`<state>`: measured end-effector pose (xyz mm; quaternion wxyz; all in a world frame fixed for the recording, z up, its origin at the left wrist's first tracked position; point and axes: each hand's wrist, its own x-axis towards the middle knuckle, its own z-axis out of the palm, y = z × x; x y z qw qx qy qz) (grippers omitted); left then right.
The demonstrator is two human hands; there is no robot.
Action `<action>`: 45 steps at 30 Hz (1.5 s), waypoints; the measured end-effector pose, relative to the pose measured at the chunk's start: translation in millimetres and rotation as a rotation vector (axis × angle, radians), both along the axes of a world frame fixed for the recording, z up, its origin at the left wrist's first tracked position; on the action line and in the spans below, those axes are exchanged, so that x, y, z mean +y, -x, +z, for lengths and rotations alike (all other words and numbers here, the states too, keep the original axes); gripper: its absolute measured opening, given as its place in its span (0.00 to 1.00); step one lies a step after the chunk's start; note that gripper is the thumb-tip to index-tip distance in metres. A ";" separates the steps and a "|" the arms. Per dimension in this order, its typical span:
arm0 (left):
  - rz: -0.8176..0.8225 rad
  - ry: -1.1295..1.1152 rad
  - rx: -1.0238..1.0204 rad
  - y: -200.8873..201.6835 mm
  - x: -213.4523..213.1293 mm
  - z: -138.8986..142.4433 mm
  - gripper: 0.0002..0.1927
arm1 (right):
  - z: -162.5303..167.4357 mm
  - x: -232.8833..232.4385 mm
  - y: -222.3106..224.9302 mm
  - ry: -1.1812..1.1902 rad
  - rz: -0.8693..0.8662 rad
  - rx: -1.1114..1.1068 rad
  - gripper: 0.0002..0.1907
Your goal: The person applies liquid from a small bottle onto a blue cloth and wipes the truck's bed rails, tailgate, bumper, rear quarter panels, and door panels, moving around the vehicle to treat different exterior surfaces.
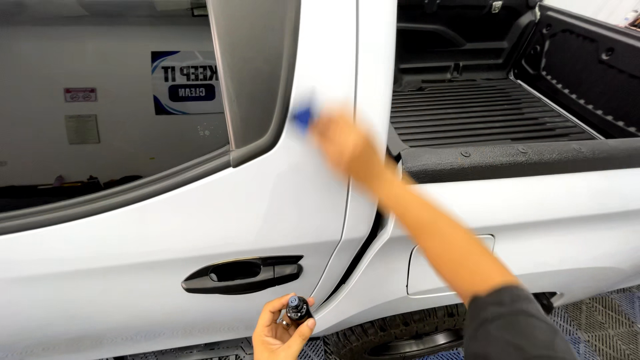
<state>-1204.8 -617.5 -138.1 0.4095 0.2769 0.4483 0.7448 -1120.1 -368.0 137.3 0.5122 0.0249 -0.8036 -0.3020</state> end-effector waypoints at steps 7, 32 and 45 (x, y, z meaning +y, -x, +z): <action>0.046 0.014 0.049 24.4 -18.2 -9.9 0.26 | 1.3 29.6 -8.3 -0.097 -0.149 -0.219 0.01; 0.054 -0.085 -0.102 48.7 -38.9 -45.3 0.27 | 45.4 11.7 88.4 -0.002 0.027 0.050 0.05; 0.053 -0.072 -0.138 56.8 -8.8 4.2 0.27 | 111.4 40.3 114.4 0.233 0.018 -0.127 0.02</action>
